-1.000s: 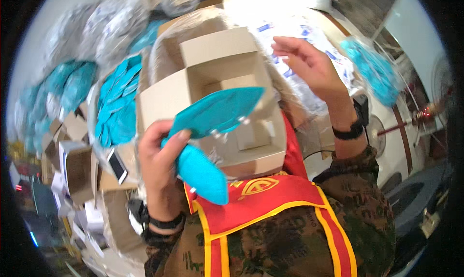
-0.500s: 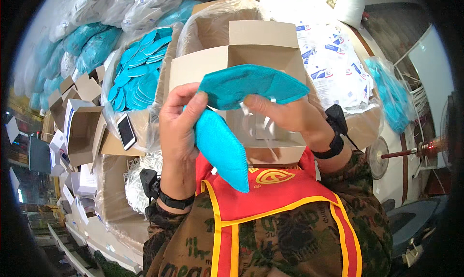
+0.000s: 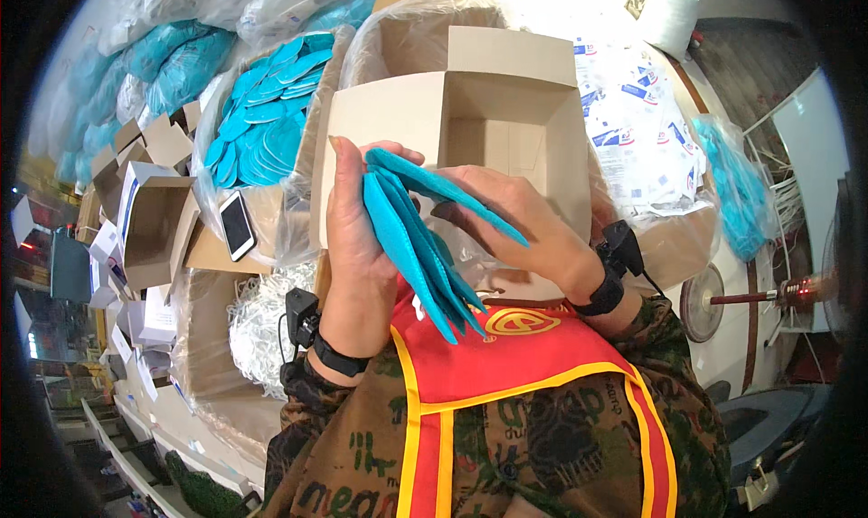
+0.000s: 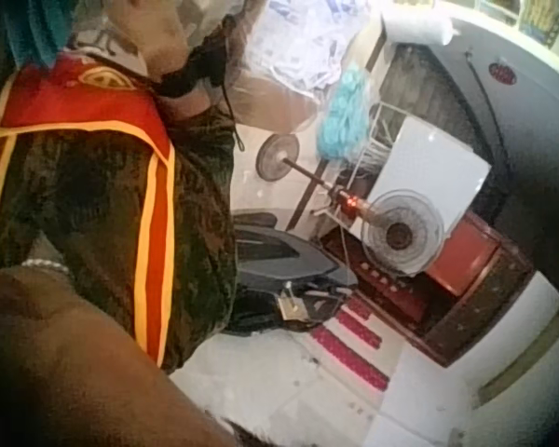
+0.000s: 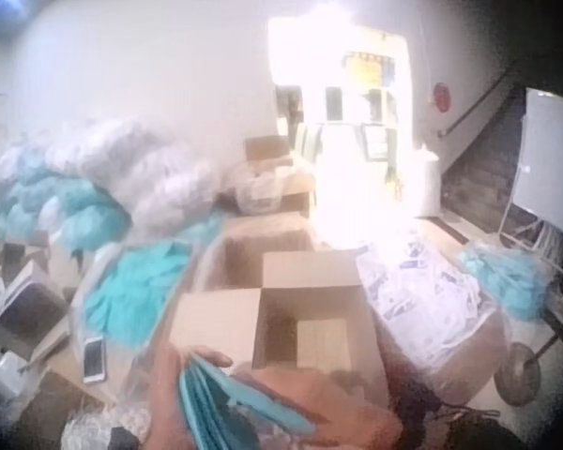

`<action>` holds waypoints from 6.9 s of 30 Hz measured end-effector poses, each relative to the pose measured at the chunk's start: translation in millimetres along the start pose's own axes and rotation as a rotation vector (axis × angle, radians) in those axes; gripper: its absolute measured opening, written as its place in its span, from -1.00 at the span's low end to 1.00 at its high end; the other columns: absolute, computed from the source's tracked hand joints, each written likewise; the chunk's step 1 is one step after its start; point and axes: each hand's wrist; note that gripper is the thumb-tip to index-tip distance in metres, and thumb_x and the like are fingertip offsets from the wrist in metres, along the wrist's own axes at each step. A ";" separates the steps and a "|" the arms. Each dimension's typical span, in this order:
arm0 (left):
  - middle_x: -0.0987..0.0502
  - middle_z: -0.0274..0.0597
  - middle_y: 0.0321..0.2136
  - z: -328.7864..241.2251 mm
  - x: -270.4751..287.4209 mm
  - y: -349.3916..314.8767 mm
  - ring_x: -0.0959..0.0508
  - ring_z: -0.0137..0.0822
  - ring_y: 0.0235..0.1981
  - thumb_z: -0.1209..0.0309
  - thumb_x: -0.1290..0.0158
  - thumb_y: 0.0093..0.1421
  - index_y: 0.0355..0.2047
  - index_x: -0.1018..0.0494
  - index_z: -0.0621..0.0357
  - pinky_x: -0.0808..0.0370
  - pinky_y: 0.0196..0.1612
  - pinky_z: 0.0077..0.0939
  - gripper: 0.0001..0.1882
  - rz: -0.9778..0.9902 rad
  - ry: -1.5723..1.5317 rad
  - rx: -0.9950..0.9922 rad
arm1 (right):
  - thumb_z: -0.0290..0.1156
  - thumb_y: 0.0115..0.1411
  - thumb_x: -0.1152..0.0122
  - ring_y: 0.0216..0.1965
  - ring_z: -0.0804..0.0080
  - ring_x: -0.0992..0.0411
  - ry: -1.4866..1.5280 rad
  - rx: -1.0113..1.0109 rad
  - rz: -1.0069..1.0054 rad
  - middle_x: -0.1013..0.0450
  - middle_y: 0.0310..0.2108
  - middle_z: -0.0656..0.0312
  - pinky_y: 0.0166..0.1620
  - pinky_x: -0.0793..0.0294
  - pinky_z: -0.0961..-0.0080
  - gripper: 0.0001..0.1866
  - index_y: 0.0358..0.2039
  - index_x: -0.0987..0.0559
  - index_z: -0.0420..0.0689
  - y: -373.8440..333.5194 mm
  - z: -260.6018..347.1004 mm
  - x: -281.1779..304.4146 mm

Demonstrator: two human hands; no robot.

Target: The recorder is placing teal face masks into small plastic bags and then packing the bags into boxes.

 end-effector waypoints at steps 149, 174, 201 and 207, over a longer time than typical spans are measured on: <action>-0.48 -0.30 -0.39 -28.0 -80.1 16.2 -0.45 -0.54 -0.41 0.26 -0.05 0.29 -0.23 -0.41 0.18 -0.40 -0.35 -0.67 -0.77 0.061 0.201 -0.423 | -0.34 0.07 -0.34 0.14 0.16 -0.32 -0.086 -0.051 -0.148 -0.26 0.15 -0.02 0.15 -0.29 0.32 -0.22 0.24 -0.16 -0.21 -7.1 48.4 57.1; -0.39 -0.14 0.09 -15.8 -59.9 4.0 -0.35 -0.16 0.12 0.46 -0.23 -0.09 0.06 -0.38 -0.07 -0.13 0.16 -0.23 -0.37 0.222 1.534 -1.479 | -0.45 0.12 -0.28 -0.15 0.47 -0.49 0.886 -0.382 -0.240 -0.48 -0.11 0.17 -0.05 -0.53 0.47 -0.43 0.13 -0.33 -0.29 11.6 18.7 83.3; -0.50 -0.06 -0.34 -1.1 -13.0 -28.0 -0.50 0.06 -0.25 0.39 -0.24 -0.18 -0.25 -0.42 0.13 -0.47 -0.24 -0.14 -0.58 0.904 1.399 -0.540 | -0.40 0.10 -0.28 -0.11 0.15 -0.41 0.151 0.193 0.343 -0.44 -0.21 0.12 0.14 -0.25 0.22 -0.81 -0.32 -0.57 -0.24 -15.5 67.8 38.5; -0.46 -0.14 -0.50 -32.6 -26.2 -46.9 -0.52 -0.05 -0.42 0.35 -0.15 -0.09 -0.39 -0.43 0.11 -0.47 -0.39 -0.23 -0.77 1.137 1.495 -0.511 | -0.25 0.33 -0.01 -0.19 0.16 -0.39 0.485 0.083 0.663 -0.40 -0.36 0.08 0.19 -0.17 0.12 -0.72 -0.40 -0.43 -0.22 -16.9 80.8 46.1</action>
Point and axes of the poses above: each hand's wrist, its own y-axis towards the middle knuckle, its own x-axis out of the back of the hand, z = x × y
